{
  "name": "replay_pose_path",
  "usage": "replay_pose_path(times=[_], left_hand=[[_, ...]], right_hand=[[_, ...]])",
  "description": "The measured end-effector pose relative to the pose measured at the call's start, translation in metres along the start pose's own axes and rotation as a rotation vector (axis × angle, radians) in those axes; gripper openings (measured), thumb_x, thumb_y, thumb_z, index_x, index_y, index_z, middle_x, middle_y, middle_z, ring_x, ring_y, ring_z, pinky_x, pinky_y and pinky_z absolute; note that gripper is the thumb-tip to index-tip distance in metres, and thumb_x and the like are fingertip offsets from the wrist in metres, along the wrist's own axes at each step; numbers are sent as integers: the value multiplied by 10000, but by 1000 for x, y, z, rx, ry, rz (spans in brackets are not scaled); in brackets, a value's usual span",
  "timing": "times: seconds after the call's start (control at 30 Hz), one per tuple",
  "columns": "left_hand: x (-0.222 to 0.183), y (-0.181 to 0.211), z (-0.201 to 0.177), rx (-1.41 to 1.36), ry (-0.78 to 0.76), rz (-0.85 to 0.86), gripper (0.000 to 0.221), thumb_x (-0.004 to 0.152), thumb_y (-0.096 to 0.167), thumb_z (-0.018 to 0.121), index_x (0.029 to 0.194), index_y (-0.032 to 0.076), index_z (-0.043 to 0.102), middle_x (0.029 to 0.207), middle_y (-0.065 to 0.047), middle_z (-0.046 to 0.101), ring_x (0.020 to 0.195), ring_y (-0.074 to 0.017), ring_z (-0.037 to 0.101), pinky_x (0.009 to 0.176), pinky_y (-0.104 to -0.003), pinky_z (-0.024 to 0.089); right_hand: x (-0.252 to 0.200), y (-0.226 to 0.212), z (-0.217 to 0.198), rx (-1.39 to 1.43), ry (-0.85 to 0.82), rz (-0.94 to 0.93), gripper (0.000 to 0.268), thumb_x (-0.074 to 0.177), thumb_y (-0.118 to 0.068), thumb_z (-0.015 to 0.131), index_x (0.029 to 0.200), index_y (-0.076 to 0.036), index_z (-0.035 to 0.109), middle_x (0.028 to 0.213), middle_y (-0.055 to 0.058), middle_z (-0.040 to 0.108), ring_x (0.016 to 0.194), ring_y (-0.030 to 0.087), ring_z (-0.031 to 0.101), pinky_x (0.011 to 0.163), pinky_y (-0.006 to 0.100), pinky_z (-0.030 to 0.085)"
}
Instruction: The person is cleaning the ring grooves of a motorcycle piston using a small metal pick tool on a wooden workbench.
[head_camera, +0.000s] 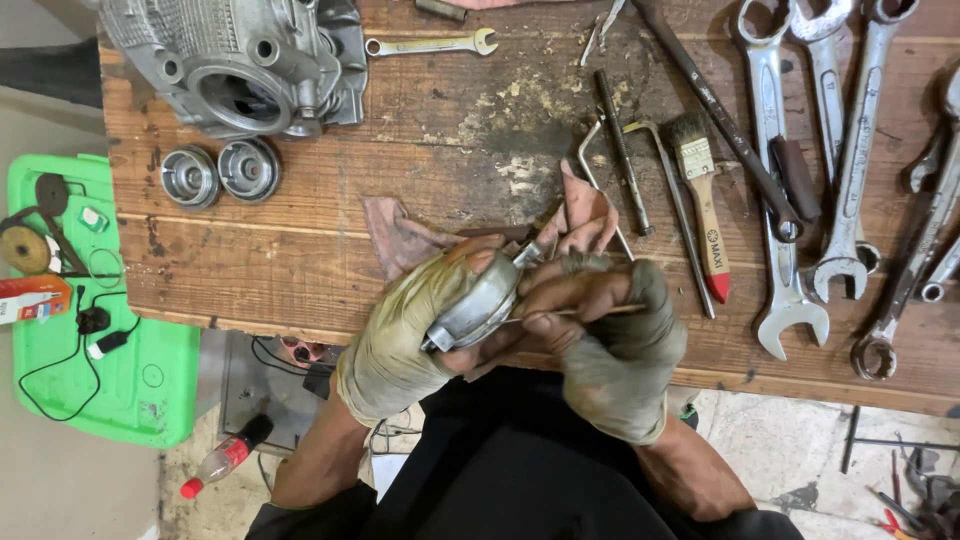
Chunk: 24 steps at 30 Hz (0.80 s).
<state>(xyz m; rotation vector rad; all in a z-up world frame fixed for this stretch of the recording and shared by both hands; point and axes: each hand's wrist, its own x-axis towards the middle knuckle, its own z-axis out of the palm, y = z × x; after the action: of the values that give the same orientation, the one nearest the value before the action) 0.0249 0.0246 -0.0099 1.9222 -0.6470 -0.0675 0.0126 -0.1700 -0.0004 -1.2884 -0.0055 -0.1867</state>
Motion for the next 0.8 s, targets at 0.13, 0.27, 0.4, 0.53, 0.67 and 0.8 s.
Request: replay_pose_path(times=[0.13, 0.27, 0.4, 0.53, 0.67, 0.8], left_hand=[[-2, 16, 11, 111, 209, -86, 647, 958, 353, 645, 1475, 13, 453, 1541, -280, 487, 1496, -423, 267, 1294, -538, 216], [-2, 36, 7, 148, 227, -213, 512, 952, 181, 731, 1358, 55, 447, 1522, -266, 516, 1439, -394, 566, 1194, -405, 484], [2, 36, -2, 200, 127, -200, 455, 954, 300, 701, 1242, -4, 524, 1411, -211, 608, 1423, -387, 556, 1162, -439, 472], [11, 39, -2, 257, 178, -198, 581, 864, 134, 889, 1358, 41, 598, 1428, -163, 638, 1356, -303, 639, 1212, -394, 455], [16, 46, 7, 330, 357, -195, 635, 822, 172, 957, 1303, 16, 574, 1306, -130, 705, 1222, -283, 725, 1153, -380, 525], [12, 33, 17, 306, 330, -180, 469, 854, 125, 916, 1209, 83, 612, 1374, -114, 662, 1270, -306, 658, 1186, -460, 425]], right_hand=[[6, -6, -8, 34, 22, 45, 419, 880, 97, 687, 1001, -144, 366, 850, 208, 674, 818, 298, 709, 879, 410, 596], [4, -4, -6, 149, 84, 47, 392, 886, 79, 717, 1017, -147, 425, 949, 233, 706, 921, 321, 745, 872, 406, 633], [4, 1, -11, 13, 80, 84, 422, 874, 109, 704, 995, -146, 391, 913, 249, 687, 839, 286, 729, 784, 364, 621], [8, -9, -6, -147, 56, -38, 476, 918, 58, 694, 1191, -103, 338, 875, 198, 673, 822, 292, 727, 947, 404, 575], [10, -15, -9, -242, 42, -209, 671, 881, 125, 715, 1350, -43, 266, 891, 206, 690, 852, 365, 722, 1013, 503, 568], [19, -22, -18, -484, -36, -242, 406, 929, 34, 708, 1157, 38, 372, 935, 216, 703, 897, 349, 755, 920, 424, 584]])
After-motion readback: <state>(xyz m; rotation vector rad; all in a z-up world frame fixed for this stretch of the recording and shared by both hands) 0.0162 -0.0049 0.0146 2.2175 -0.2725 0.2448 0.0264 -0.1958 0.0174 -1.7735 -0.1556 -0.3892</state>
